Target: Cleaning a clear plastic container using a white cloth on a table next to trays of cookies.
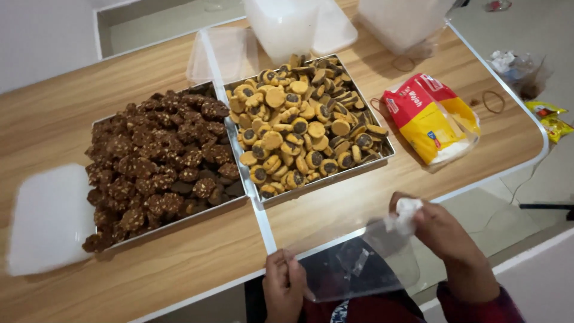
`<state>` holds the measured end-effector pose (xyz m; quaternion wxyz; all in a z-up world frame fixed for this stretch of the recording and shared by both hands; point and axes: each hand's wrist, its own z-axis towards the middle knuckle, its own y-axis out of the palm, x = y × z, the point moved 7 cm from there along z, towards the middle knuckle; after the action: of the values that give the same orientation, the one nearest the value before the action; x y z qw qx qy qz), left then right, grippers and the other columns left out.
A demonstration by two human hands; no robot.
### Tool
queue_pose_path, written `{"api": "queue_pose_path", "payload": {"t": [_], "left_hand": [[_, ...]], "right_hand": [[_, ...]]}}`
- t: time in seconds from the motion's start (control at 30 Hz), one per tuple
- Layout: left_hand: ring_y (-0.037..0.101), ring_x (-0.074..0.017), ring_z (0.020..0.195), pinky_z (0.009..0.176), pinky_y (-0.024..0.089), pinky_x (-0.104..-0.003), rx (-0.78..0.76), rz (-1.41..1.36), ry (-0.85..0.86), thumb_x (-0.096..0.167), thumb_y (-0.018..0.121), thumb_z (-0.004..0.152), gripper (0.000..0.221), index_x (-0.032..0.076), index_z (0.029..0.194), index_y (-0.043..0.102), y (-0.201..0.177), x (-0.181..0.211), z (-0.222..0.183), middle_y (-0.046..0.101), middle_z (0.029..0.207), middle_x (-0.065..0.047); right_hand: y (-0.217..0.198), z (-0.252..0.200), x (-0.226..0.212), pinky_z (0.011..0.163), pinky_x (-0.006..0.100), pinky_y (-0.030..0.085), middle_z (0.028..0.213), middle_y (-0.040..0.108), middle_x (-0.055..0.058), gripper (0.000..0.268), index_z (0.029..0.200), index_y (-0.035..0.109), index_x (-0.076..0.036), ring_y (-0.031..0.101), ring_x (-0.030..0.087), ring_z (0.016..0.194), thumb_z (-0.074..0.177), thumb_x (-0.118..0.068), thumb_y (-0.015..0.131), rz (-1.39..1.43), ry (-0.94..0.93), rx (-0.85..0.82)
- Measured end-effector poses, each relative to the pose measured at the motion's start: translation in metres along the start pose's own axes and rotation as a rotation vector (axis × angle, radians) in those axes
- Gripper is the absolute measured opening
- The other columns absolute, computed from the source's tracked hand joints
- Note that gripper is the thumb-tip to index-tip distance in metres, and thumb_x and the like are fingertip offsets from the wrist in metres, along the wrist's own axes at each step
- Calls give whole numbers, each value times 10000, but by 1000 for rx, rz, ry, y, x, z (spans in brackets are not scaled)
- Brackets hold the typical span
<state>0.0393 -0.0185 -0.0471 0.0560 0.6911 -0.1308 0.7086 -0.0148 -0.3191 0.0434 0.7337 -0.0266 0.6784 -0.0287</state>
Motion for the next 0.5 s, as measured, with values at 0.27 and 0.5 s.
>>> {"api": "queue_pose_path", "payload": {"t": [0.27, 0.5], "left_hand": [[688, -255, 385, 336, 457, -285, -138, -376, -286, 245, 474, 1028, 569, 154, 1535, 233, 16, 19, 9, 695, 700, -172], [665, -174, 448, 409, 574, -239, -269, -410, -151, 228, 526, 1030, 733, 135, 1617, 98, 27, 30, 17, 691, 816, -150]], "right_hand": [[-11, -25, -17, 935, 291, 520, 1149, 624, 60, 43, 1046, 712, -85, 665, 202, 1148, 1026, -89, 674, -514, 7, 903], [101, 11, 16, 930, 360, 532, 1147, 639, 83, 198, 1049, 812, -221, 638, 249, 1104, 926, -149, 674, -625, -330, 133]]}}
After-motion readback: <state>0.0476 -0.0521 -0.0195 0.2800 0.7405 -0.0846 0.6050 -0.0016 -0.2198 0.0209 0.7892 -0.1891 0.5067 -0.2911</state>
